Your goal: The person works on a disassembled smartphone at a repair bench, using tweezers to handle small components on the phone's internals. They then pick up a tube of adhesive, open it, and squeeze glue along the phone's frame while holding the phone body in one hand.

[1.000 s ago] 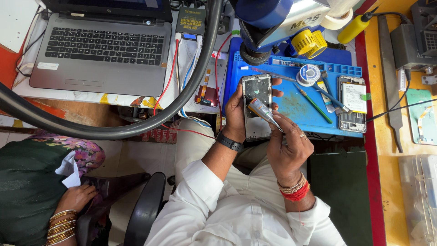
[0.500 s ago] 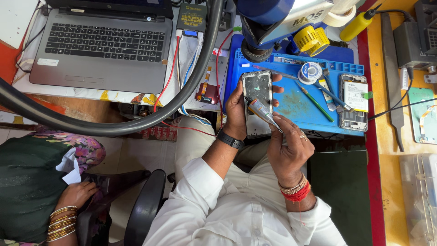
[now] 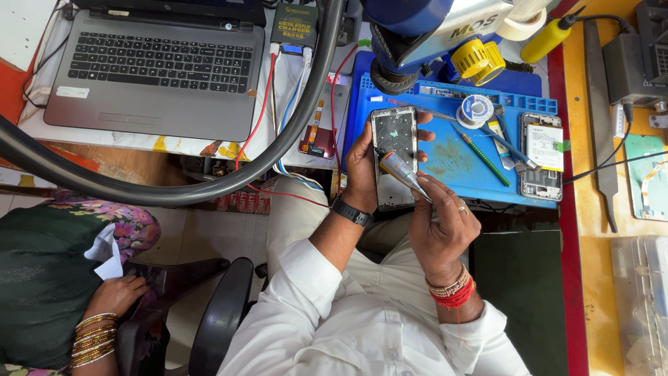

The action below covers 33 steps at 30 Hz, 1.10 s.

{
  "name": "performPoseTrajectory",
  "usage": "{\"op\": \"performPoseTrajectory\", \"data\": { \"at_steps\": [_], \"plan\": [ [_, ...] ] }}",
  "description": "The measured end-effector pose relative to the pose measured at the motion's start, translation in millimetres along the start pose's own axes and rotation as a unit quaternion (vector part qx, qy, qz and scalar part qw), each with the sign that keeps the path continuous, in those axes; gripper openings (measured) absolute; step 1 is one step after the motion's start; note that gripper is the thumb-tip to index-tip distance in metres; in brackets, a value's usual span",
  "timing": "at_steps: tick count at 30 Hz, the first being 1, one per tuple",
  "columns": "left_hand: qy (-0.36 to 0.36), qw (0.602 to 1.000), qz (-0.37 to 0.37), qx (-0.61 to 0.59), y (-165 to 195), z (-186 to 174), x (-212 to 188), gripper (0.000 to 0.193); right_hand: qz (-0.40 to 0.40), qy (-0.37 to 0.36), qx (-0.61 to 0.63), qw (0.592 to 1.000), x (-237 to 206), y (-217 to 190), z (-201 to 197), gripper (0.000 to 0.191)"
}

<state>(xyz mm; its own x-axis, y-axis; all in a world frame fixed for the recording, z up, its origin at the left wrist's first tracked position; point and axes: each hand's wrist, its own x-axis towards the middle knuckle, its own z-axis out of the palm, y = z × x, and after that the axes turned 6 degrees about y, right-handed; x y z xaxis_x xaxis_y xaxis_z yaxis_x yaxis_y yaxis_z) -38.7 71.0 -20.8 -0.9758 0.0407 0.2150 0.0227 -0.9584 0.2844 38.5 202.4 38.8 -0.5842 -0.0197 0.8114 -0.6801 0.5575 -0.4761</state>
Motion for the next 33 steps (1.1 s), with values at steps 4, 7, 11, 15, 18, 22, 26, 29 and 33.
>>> {"op": "performPoseTrajectory", "data": {
  "at_steps": [4, 7, 11, 15, 18, 22, 26, 29, 33],
  "plan": [
    [-0.007, 1.000, -0.001, -0.004, -1, -1, 0, 0.069, -0.002, -0.002, -0.009, 1.000, 0, 0, -1, 0.021],
    [-0.003, 1.000, -0.001, -0.008, -1, 0, 0, 0.068, -0.006, -0.003, -0.013, 1.000, 0, 0, -1, 0.021],
    [-0.001, 1.000, 0.000, -0.004, 0, 1, -2, 0.067, -0.026, -0.008, -0.030, 0.999, 0, -1, -2, 0.021],
    [-0.005, 1.000, 0.006, -0.002, 1, 0, -3, 0.068, -0.043, -0.006, -0.039, 0.998, -1, -3, -3, 0.021],
    [-0.011, 1.000, 0.007, -0.014, 1, -1, -2, 0.068, -0.047, -0.012, -0.059, 0.997, -1, -4, -3, 0.020],
    [-0.015, 1.000, 0.006, -0.022, -1, -5, -1, 0.069, -0.057, -0.015, -0.059, 0.997, 0, -6, -4, 0.019],
    [-0.071, 0.993, -0.009, -0.097, -2, -9, -3, 0.066, -0.063, -0.010, -0.060, 0.996, -1, -9, -4, 0.019],
    [-0.029, 0.997, -0.001, -0.068, -3, -10, -2, 0.065, -0.068, 0.000, -0.057, 0.996, -3, -12, -4, 0.019],
    [-0.033, 0.998, 0.007, -0.057, -2, -10, -2, 0.063, -0.070, 0.006, -0.057, 0.996, -4, -14, -3, 0.019]
  ]
}}
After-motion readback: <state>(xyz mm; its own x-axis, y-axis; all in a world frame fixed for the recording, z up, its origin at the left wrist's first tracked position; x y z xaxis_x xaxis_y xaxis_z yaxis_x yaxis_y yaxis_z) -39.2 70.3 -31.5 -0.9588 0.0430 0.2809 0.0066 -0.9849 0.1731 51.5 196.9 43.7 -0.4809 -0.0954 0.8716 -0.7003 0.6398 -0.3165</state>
